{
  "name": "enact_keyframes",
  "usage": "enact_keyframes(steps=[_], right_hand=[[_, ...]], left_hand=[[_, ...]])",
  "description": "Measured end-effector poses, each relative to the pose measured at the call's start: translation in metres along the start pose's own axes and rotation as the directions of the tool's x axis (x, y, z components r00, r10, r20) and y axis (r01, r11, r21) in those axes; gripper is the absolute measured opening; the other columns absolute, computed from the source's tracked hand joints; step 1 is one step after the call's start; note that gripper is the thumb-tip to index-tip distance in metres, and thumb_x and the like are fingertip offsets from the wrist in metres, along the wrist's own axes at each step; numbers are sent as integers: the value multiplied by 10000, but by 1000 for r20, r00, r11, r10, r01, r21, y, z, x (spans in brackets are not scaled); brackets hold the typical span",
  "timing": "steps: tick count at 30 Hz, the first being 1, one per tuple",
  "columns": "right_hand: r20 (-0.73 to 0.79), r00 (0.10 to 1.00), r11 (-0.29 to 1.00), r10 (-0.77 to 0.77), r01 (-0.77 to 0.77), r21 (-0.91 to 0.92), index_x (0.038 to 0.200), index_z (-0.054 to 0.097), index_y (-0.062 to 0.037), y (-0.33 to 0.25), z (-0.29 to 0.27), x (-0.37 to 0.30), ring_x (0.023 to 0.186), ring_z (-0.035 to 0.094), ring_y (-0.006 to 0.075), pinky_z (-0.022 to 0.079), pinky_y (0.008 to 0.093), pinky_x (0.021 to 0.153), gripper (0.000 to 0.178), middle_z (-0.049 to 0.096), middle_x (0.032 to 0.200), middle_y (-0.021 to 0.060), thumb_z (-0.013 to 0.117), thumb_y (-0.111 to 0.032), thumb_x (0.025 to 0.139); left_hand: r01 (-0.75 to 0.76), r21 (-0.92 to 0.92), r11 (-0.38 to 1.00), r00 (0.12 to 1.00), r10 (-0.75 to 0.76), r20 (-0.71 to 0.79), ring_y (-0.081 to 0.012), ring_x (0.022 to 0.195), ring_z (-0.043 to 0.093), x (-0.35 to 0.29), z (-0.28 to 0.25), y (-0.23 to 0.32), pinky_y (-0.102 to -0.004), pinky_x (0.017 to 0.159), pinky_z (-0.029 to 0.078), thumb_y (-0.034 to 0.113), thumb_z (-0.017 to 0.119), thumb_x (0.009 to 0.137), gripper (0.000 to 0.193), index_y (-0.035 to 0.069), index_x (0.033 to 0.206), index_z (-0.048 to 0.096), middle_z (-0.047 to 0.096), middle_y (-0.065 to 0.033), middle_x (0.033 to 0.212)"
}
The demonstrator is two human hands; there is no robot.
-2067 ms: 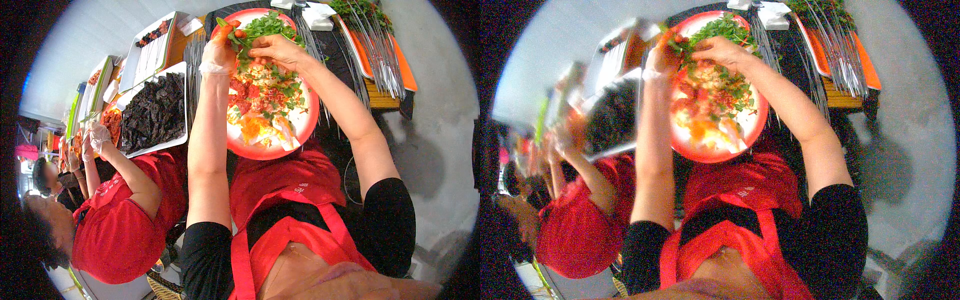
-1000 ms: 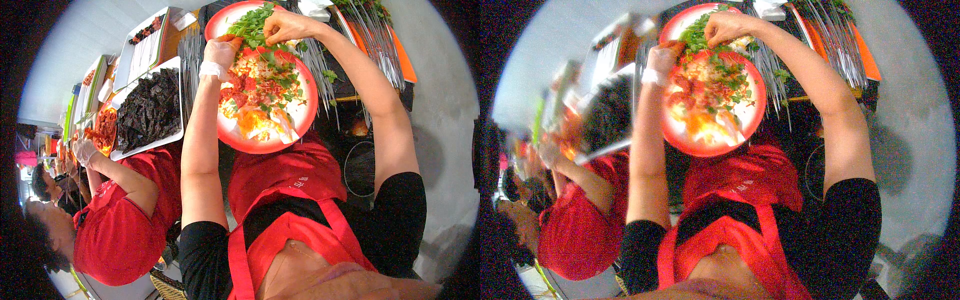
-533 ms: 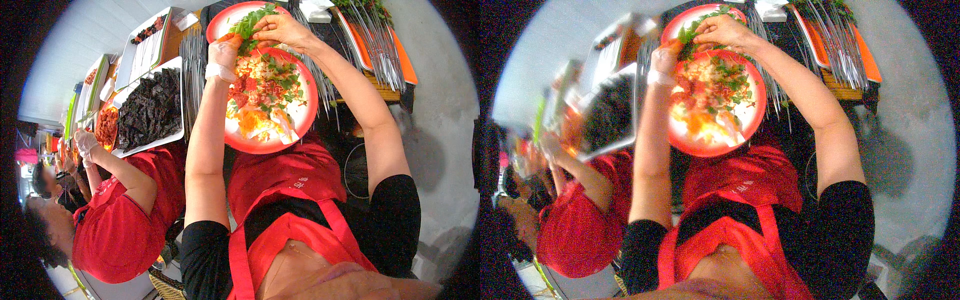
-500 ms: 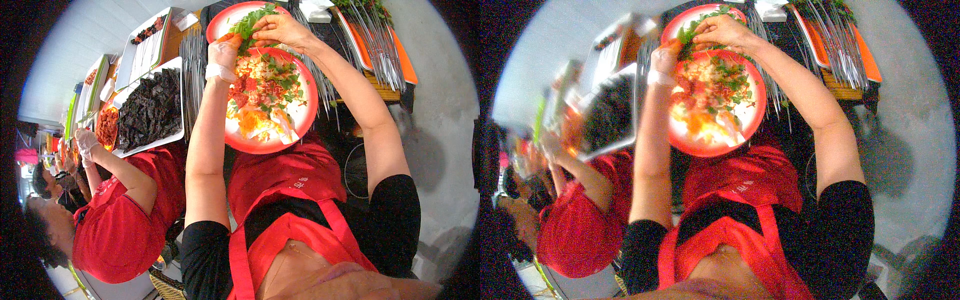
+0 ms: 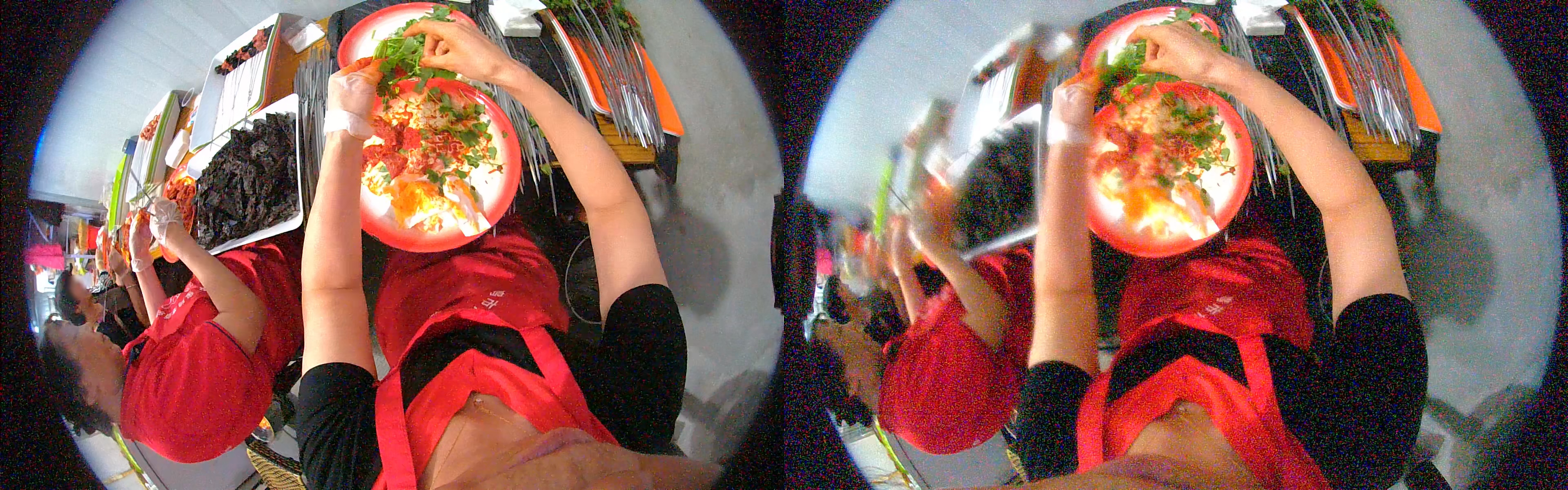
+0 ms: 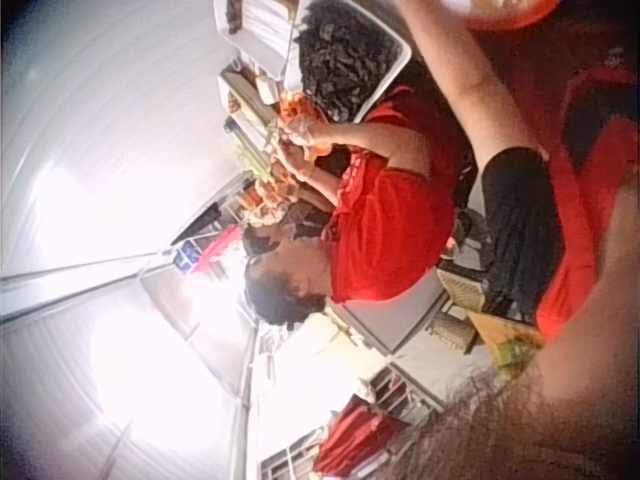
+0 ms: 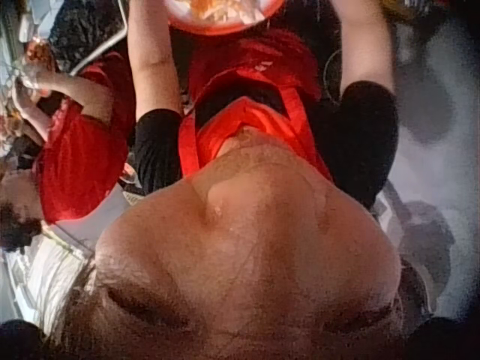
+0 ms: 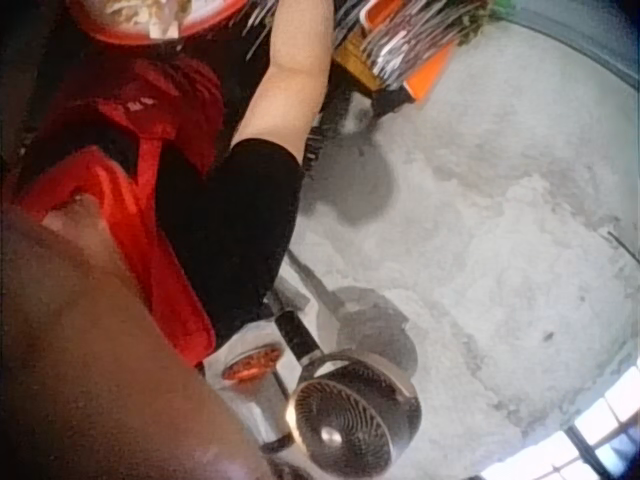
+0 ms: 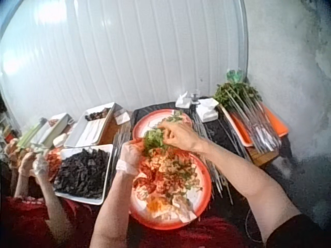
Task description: The person assembles a dish by placing cooked shrimp and green herbs onto a plate containing noodles and sauce. The person uses gloved hands to arrange the ingredients on the plate.
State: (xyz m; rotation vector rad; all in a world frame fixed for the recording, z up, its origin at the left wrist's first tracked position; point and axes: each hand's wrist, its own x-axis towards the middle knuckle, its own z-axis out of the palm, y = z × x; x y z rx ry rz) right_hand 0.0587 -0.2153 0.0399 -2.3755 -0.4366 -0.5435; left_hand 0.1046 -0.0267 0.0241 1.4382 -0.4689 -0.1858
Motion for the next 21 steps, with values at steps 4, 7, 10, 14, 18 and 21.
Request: enact_keyframes(steps=[4,7,10,14,18,21], right_hand=[[142,984,990,-110,121,-71,810,555,28,10,-3,10,588,515,115,420,278,563,178,549,650,69,620,-112,723],[207,972,976,-109,145,-165,763,542,40,8,-4,12,582,510,117,412,287,556,194,536,635,81,630,-126,712],[245,968,968,60,3,-251,724,543,31,-17,-8,12,607,537,109,412,267,549,197,546,666,84,648,-134,699],[55,992,992,117,-120,47,702,615,6,-23,9,9,553,543,110,432,260,520,132,566,563,37,611,-124,725],[-176,939,881,295,-196,430,661,612,33,-42,37,8,546,514,87,411,255,513,108,580,565,44,615,-69,697],[-240,914,870,327,-193,453,693,623,28,-41,53,14,559,525,97,419,258,519,106,593,605,48,616,-76,711]], left_hand=[[-5,1,1000,1000,5,21,-76,658,497,7,-5,-6,-210,599,400,81,581,784,195,-36,935,620,601,-16,764],[-52,102,993,998,47,47,-74,653,496,4,-7,-3,-204,590,398,93,584,788,186,-37,914,627,602,-16,761],[-32,152,988,999,33,1,-74,644,496,2,-6,-4,-207,576,400,106,590,791,182,-34,899,633,607,-17,756],[-244,394,886,967,252,31,-64,620,502,10,-15,-16,-230,553,418,130,605,781,176,-21,865,641,619,-19,721],[-266,366,892,953,300,-38,-80,634,532,7,-12,-13,-242,553,443,137,589,787,161,9,873,635,625,-44,736],[-257,346,902,951,299,-73,-109,674,569,11,-19,-21,-249,569,464,120,576,794,137,26,874,634,629,-50,777]])
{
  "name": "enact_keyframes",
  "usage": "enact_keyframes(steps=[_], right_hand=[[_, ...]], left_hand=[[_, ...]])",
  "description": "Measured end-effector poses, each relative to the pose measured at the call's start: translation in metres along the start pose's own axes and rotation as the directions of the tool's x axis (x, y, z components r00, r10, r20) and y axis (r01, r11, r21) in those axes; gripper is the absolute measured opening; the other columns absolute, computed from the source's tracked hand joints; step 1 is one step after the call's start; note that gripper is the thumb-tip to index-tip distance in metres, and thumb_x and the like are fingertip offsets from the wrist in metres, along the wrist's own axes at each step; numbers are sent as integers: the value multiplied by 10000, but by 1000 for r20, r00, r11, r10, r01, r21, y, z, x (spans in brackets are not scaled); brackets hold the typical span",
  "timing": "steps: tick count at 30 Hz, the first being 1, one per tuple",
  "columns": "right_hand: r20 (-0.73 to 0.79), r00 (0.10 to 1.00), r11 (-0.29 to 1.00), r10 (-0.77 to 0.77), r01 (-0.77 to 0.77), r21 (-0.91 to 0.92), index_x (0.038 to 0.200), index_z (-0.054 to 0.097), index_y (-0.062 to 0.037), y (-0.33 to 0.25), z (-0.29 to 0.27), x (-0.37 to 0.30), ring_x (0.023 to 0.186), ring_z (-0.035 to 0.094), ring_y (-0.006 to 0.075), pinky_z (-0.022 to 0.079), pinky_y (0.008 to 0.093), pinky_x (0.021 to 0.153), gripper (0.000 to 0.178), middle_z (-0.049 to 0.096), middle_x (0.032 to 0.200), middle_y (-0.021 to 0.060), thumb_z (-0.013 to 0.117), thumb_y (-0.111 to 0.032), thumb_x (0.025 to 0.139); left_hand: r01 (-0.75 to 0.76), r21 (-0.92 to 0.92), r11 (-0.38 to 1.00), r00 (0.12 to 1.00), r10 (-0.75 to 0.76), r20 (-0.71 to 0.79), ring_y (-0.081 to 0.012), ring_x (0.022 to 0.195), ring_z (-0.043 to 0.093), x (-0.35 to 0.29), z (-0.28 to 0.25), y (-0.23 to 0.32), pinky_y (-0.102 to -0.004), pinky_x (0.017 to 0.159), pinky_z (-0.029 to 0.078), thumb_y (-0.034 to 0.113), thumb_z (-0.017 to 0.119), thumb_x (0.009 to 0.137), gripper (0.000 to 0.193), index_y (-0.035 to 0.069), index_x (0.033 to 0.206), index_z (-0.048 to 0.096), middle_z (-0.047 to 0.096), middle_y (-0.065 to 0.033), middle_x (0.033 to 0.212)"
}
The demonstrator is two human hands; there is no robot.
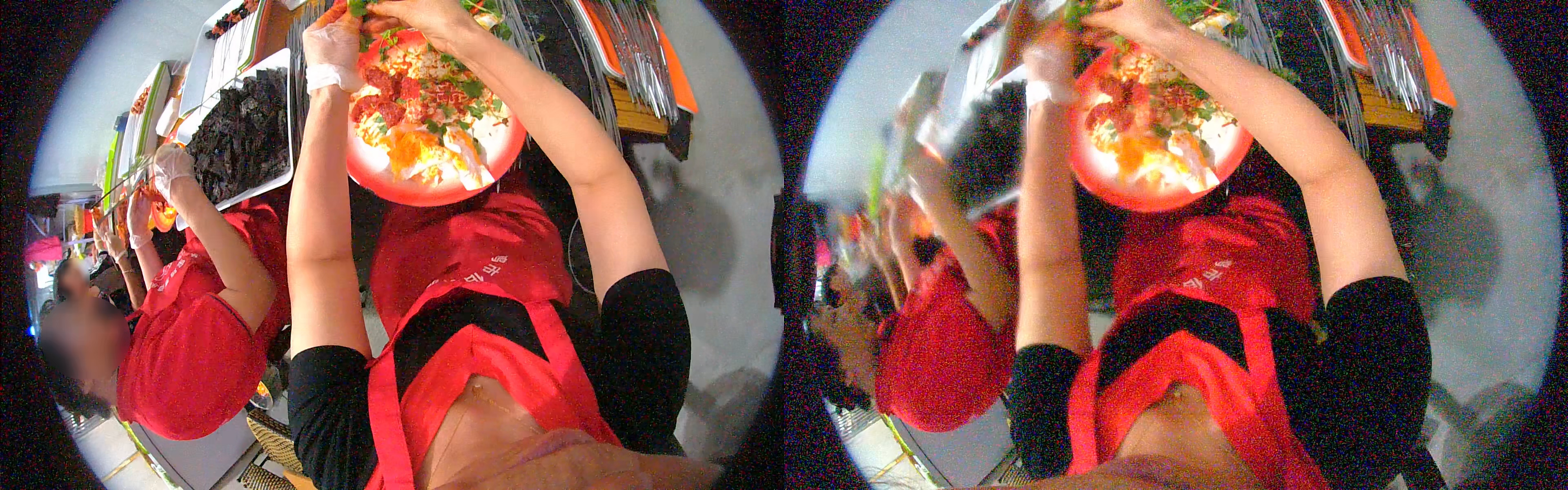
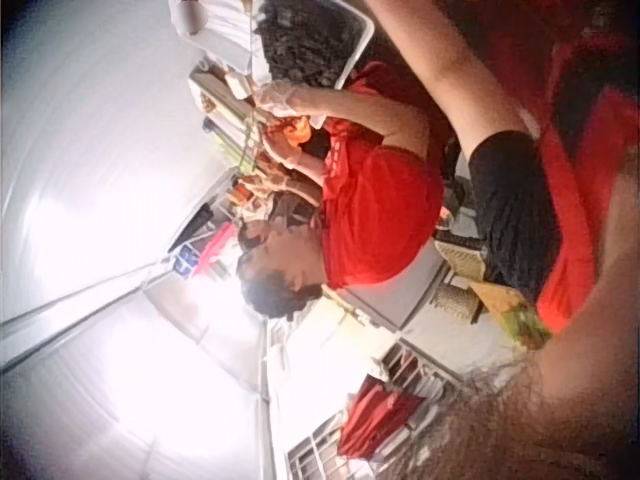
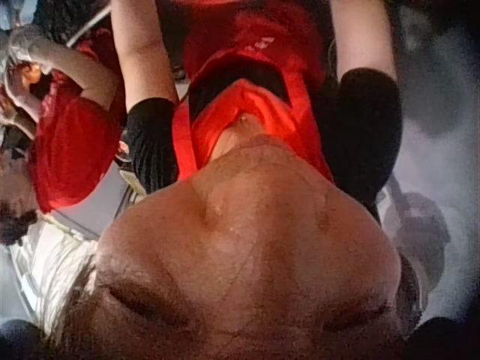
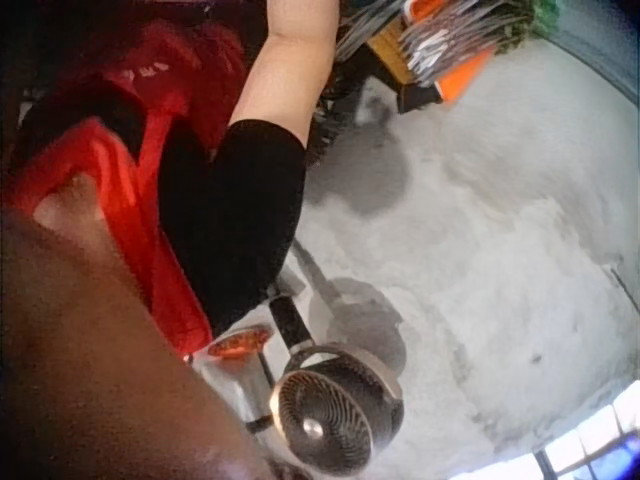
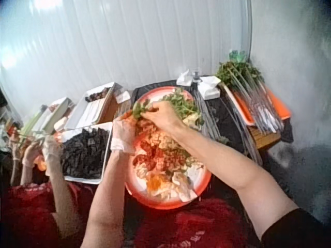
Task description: The person assembles a dish by placing cooked shrimp and green herbs onto a plate containing noodles and sauce. The person uses gloved hands to arrange the ingredients on the plate.
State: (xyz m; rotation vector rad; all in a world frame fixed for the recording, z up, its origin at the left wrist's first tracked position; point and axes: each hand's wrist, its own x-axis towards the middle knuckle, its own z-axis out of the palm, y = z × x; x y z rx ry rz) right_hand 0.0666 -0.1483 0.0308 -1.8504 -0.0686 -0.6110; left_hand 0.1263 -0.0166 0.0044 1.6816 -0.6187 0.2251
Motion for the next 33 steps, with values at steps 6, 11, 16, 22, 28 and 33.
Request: enact_keyframes(steps=[6,11,16,22,28,33], right_hand=[[120,991,969,54,-81,234,776,614,50,3,13,-6,613,533,108,420,248,539,119,594,696,54,610,-58,728],[277,960,901,35,-150,406,846,603,31,-8,4,-15,637,533,97,436,222,564,107,589,736,46,595,-25,756],[218,976,892,-2,-97,441,826,597,14,-4,7,-25,666,532,89,435,219,585,107,586,761,39,628,-66,764],[126,992,948,23,-62,312,785,599,-11,7,-1,-35,615,531,87,416,213,509,62,579,709,31,634,-57,761],[78,966,865,247,-256,432,782,596,17,2,-26,-62,554,551,123,419,227,450,42,590,679,77,599,-24,771],[-17,956,841,294,-250,479,825,591,25,19,-47,-70,596,576,139,452,240,473,75,603,702,97,591,-28,771]], left_hand=[[157,-25,987,985,-158,-70,-157,719,595,3,-18,-15,-269,636,480,130,601,769,190,25,921,644,647,-84,846],[-91,492,866,996,89,28,-213,753,610,-15,-24,-7,-310,667,484,218,574,779,204,79,906,652,644,-103,846],[-274,727,630,961,211,179,-261,775,622,-18,-27,-14,-346,690,487,288,554,786,223,122,892,659,642,-118,838],[-321,665,675,944,172,280,-232,754,625,-32,-19,-3,-311,671,488,254,561,788,221,104,924,651,648,-112,811],[-73,221,973,958,6,288,-143,705,613,-31,-23,-22,-267,636,488,212,601,775,209,80,930,649,652,-84,806],[-394,672,627,847,-37,531,-298,792,598,-56,-24,-17,-377,718,482,227,590,718,195,144,880,661,627,-140,846]])
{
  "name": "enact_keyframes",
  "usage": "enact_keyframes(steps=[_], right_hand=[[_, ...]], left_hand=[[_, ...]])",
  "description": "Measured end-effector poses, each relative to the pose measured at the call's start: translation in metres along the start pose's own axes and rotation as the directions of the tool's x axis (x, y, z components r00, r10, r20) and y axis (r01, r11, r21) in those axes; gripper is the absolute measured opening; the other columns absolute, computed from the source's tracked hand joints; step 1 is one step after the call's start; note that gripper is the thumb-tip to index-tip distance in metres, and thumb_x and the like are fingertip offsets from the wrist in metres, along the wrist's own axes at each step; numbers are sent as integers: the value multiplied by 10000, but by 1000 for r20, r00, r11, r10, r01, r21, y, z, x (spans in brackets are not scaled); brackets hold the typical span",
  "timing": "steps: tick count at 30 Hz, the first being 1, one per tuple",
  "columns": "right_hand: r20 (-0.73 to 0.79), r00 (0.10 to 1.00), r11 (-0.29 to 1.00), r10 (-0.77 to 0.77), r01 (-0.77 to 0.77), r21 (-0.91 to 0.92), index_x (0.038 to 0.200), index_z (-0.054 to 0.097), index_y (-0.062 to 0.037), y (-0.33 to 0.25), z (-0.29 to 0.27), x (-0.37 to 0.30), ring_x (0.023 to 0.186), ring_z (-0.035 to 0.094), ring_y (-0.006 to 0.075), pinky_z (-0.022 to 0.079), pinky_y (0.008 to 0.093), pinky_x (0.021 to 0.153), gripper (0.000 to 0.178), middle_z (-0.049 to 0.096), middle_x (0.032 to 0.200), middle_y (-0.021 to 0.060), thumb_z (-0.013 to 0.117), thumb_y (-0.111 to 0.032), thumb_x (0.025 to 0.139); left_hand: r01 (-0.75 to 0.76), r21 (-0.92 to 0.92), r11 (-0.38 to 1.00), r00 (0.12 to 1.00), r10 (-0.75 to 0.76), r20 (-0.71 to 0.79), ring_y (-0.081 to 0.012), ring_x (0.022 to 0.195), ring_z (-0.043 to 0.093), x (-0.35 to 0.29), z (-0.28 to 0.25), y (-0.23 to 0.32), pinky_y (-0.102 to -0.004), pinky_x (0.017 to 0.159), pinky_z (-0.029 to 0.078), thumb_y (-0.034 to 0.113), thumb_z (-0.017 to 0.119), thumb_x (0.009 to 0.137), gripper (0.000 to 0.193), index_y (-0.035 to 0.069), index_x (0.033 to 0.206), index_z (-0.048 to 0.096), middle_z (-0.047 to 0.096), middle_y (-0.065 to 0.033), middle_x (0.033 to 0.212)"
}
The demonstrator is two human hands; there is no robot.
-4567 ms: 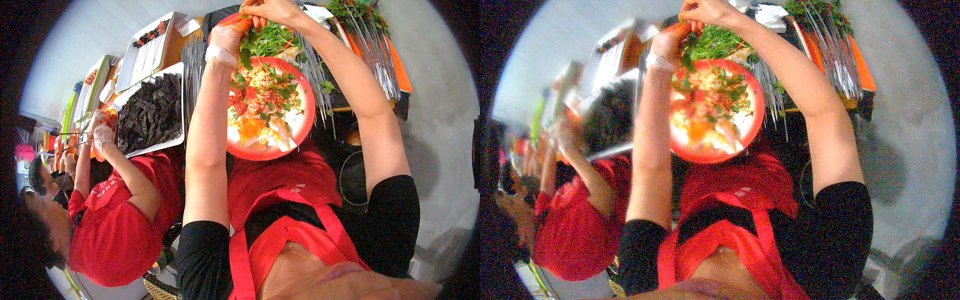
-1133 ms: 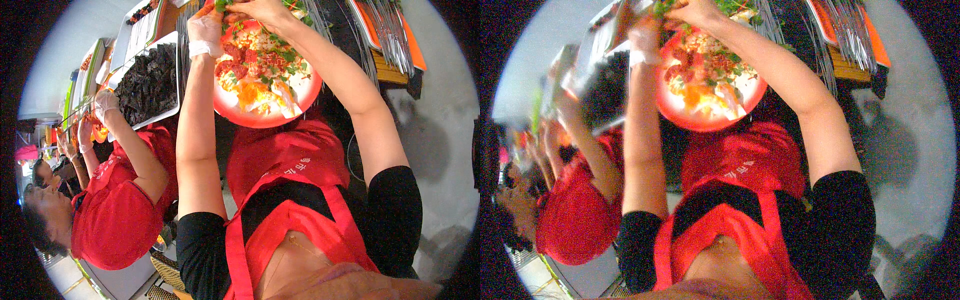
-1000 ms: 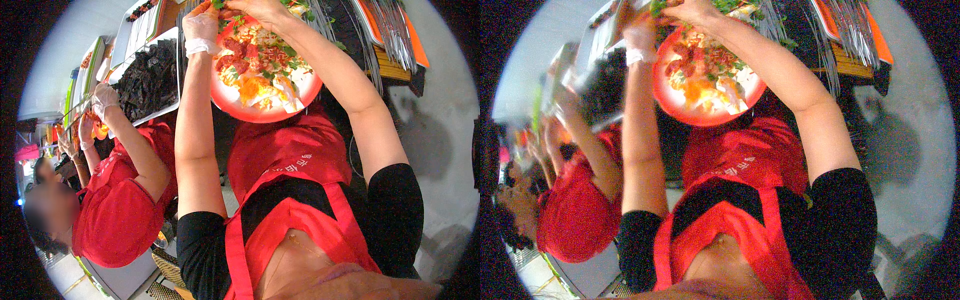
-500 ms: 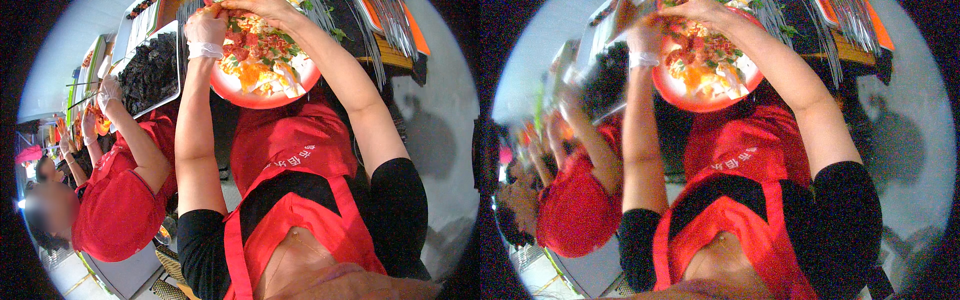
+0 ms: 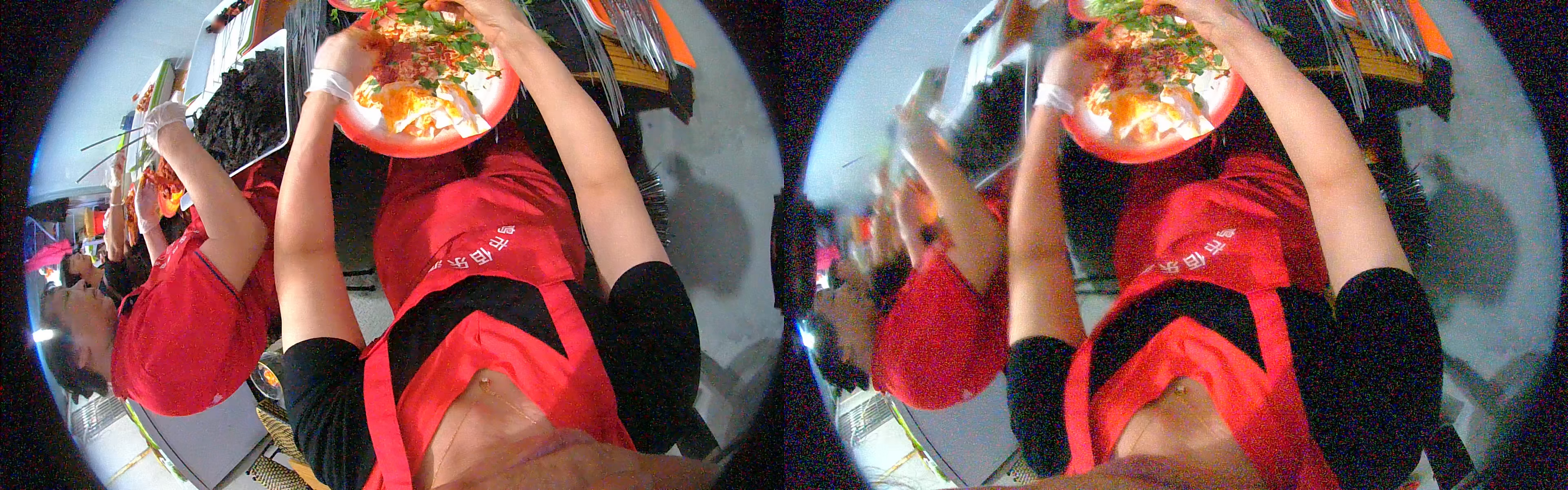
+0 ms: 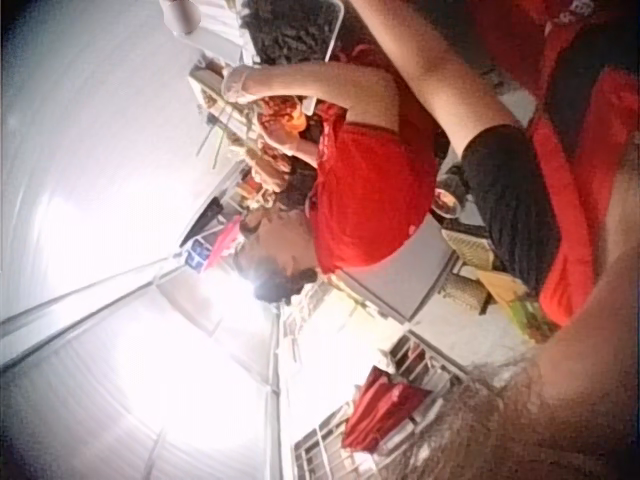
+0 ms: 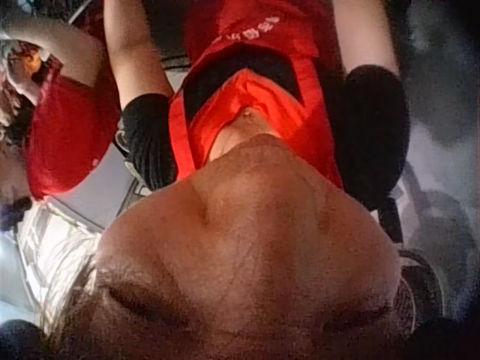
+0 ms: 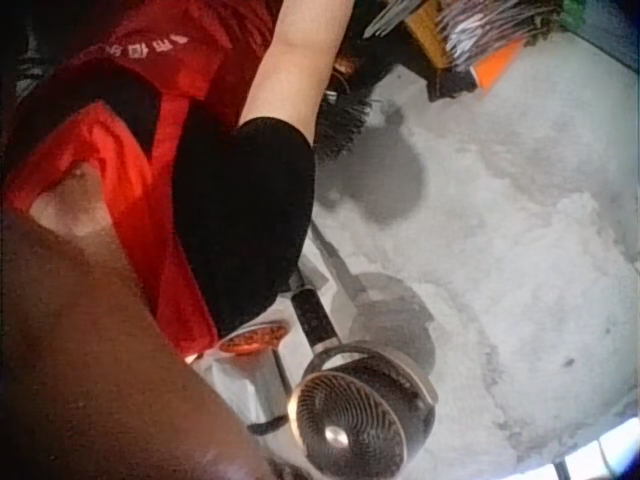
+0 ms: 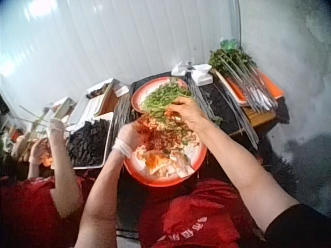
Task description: The person assembles a dish by placing cooked shrimp and green herbs onto a plate containing noodles and sauce. The person uses gloved hands to arrange the ingredients on the plate.
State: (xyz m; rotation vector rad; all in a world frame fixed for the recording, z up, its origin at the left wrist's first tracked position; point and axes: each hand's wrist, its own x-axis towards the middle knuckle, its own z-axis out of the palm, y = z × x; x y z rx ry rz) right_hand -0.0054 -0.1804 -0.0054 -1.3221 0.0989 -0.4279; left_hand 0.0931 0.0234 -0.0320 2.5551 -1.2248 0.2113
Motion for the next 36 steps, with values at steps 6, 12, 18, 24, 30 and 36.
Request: enact_keyframes(steps=[6,12,18,24,30,36], right_hand=[[65,998,1000,16,-16,5,830,593,25,-2,-7,-17,588,586,134,459,231,455,69,612,704,96,584,-13,773],[10,1000,999,17,-17,-33,851,597,33,-11,2,-35,596,590,134,468,228,471,86,613,726,91,581,-1,774],[66,997,998,-32,28,64,849,591,48,-13,-3,-40,631,597,141,481,226,538,84,611,752,94,570,4,781],[78,997,998,1,-7,69,885,580,46,-17,-1,-42,663,596,139,483,228,555,116,610,790,98,577,-17,788],[41,997,995,61,-64,75,920,571,23,-26,-2,-55,682,588,128,478,236,568,125,603,797,68,567,-46,815],[116,993,983,29,-49,175,940,562,51,-6,-14,-52,780,615,180,512,251,727,161,600,878,110,564,-43,810]], left_hand=[[-223,64,973,958,206,198,-306,859,585,0,32,-18,-384,748,462,153,553,701,203,92,876,636,612,-153,910],[-149,270,951,964,78,256,-326,853,586,5,25,-9,-400,731,465,139,551,693,233,24,887,608,610,-187,879],[-100,75,992,977,84,197,-289,826,609,-3,23,-10,-377,712,495,259,612,721,288,128,978,591,629,-131,876],[-40,-136,990,999,38,-21,-308,786,600,-17,-5,-9,-356,729,481,89,549,668,278,133,925,645,622,-153,827],[-10,-73,997,998,5,-68,-286,800,603,-14,-17,0,-341,736,474,138,587,685,206,112,874,666,623,-147,867],[171,-817,551,900,-425,-98,-209,629,616,-17,-21,9,-308,588,486,211,627,731,203,27,810,657,642,-101,726]])
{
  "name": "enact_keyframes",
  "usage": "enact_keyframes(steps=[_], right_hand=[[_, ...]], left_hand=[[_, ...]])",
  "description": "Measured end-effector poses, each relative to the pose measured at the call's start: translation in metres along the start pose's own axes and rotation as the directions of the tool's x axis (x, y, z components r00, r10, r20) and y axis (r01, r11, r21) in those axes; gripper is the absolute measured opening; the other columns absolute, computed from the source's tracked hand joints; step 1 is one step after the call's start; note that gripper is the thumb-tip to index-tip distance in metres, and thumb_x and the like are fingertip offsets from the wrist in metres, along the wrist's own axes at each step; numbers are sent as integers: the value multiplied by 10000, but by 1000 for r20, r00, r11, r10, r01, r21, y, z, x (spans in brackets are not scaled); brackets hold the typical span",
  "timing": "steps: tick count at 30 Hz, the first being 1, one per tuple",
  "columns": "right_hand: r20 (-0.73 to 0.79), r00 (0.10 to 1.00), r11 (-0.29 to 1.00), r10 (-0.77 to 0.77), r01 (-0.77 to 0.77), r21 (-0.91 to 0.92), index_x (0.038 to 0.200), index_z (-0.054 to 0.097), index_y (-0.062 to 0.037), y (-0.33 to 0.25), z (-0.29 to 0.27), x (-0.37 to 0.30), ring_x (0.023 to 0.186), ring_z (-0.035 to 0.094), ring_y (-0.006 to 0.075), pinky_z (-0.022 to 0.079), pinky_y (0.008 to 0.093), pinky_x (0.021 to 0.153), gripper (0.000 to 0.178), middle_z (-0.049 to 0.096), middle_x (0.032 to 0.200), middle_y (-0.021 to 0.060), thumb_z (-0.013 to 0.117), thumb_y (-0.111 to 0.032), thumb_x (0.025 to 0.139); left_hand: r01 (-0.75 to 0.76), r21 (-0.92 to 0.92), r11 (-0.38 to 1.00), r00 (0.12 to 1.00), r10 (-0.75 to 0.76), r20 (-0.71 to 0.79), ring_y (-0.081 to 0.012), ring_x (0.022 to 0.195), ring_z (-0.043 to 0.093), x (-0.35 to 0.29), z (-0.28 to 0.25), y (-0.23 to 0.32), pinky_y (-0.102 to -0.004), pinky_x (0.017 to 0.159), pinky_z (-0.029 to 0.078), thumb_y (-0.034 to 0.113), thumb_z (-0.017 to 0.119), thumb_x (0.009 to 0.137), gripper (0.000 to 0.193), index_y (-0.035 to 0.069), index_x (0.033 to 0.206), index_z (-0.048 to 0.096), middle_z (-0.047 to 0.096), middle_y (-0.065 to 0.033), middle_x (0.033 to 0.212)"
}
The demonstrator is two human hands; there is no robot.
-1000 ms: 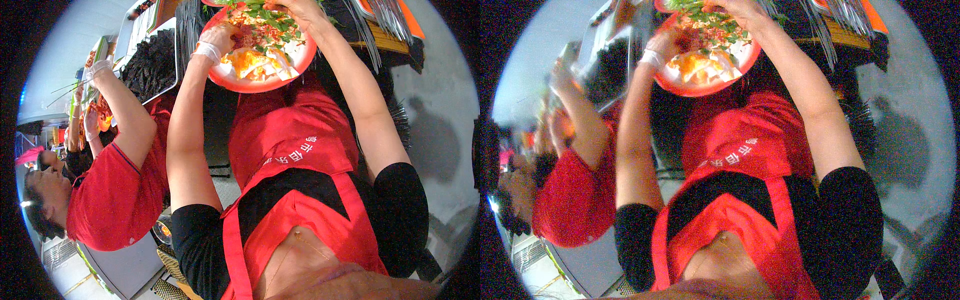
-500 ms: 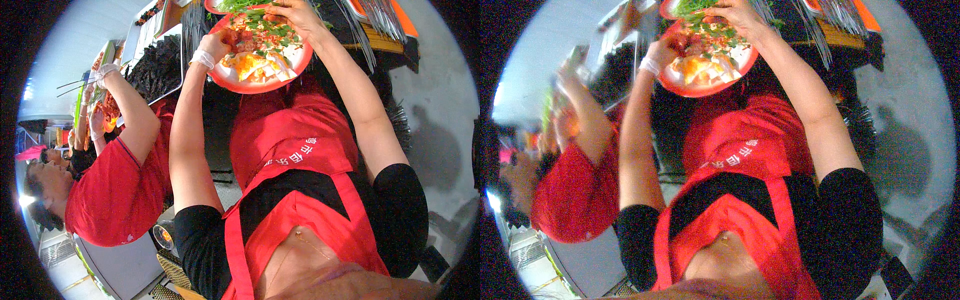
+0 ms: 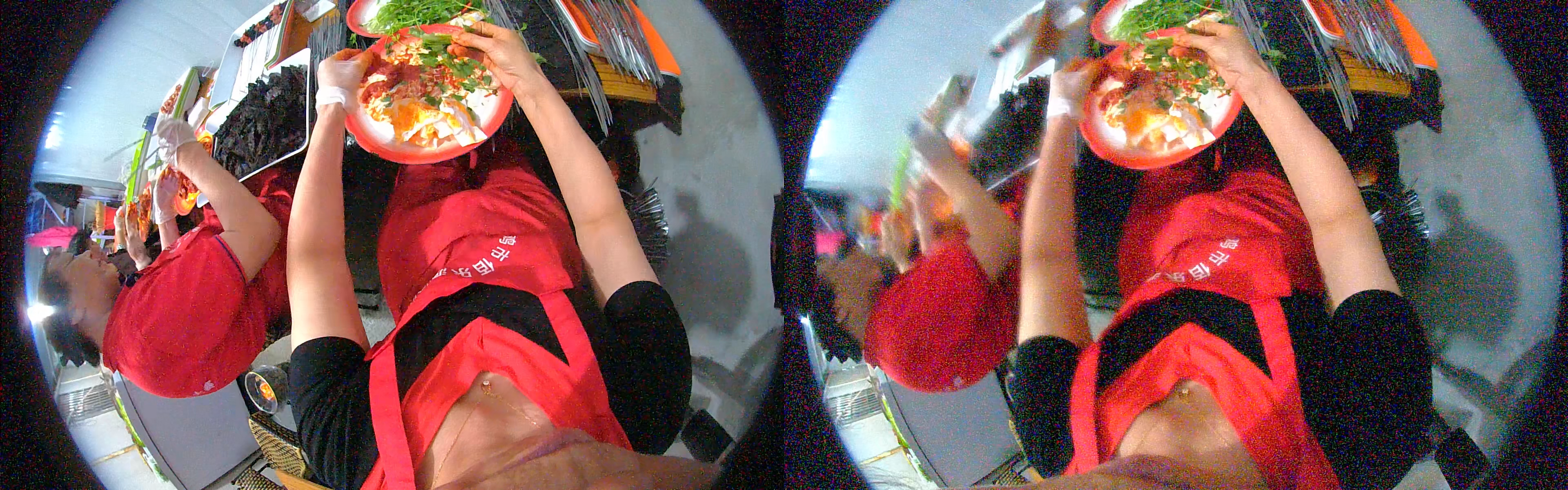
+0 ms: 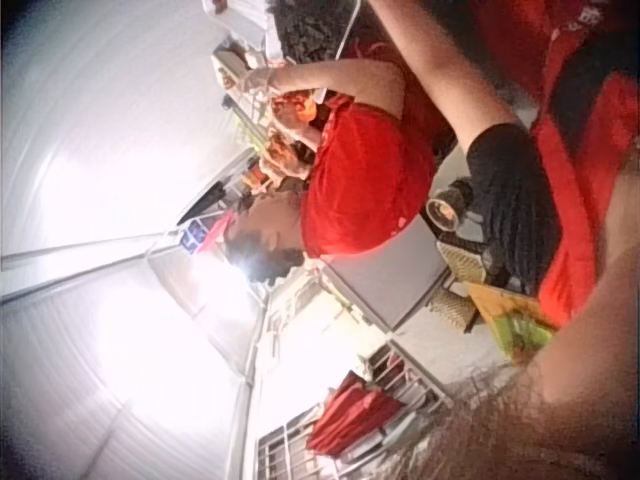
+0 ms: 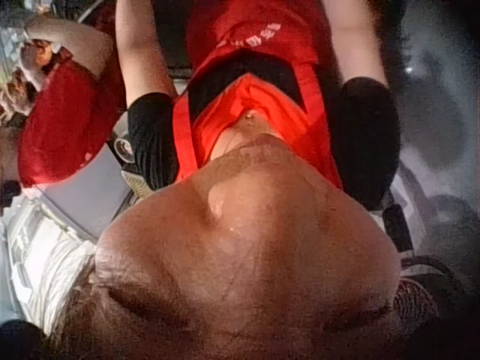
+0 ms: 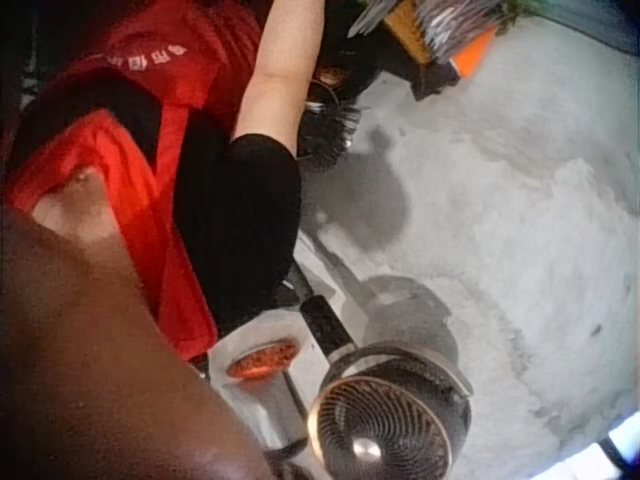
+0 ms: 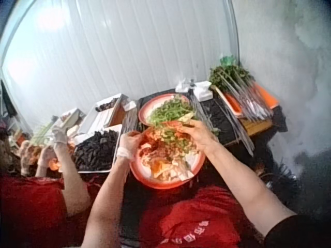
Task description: The person assembles a dish by placing cooked shrimp and green herbs onto a plate containing noodles and sauce. The person uses gloved hands to arrange the ingredients on the plate.
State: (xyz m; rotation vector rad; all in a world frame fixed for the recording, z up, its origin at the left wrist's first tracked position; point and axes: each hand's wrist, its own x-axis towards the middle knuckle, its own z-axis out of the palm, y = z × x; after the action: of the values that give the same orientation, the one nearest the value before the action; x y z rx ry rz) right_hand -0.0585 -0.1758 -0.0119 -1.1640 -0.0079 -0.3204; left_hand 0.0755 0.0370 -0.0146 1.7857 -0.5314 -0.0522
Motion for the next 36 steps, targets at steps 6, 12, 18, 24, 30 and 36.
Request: enact_keyframes(steps=[6,12,18,24,30,36], right_hand=[[-42,999,998,5,-3,57,899,571,36,5,-11,-8,766,614,172,507,239,724,126,604,852,93,576,-39,798],[-60,998,998,-8,12,64,930,572,50,8,-17,-8,740,622,198,525,286,682,176,611,854,114,597,-16,769],[-98,995,996,17,-8,92,940,572,48,6,-10,-12,739,624,198,527,287,668,184,613,865,120,598,-11,768],[-64,998,998,11,-7,64,950,564,47,8,-13,-13,721,626,203,527,285,664,187,613,851,123,590,-14,774],[46,998,996,43,-39,-86,924,563,26,2,-15,-16,741,623,187,514,252,685,151,604,847,96,585,-24,783],[221,966,958,130,-65,-280,905,574,36,-2,-18,-15,723,624,180,510,265,682,151,606,819,90,593,-49,782]], left_hand=[[500,-479,722,864,-376,336,-121,511,552,25,10,-19,-266,422,470,54,564,772,115,14,855,633,629,-88,720],[399,-589,702,912,-239,333,-233,608,609,14,19,-5,-340,520,526,-51,493,770,138,-20,887,559,614,-137,778],[278,-611,741,950,-119,287,-210,667,594,1,27,4,-323,603,509,97,544,808,201,-18,971,576,618,-129,844],[242,-549,800,970,-194,145,-175,621,582,-3,34,15,-293,557,488,129,556,799,192,-4,929,603,624,-97,809],[163,-384,909,986,-158,45,-126,612,579,-9,31,20,-252,529,460,87,589,746,136,-3,837,634,629,-65,762],[13,-375,927,1000,-8,14,-116,601,587,-7,29,14,-233,509,457,53,593,719,169,-25,866,628,637,-75,790]])
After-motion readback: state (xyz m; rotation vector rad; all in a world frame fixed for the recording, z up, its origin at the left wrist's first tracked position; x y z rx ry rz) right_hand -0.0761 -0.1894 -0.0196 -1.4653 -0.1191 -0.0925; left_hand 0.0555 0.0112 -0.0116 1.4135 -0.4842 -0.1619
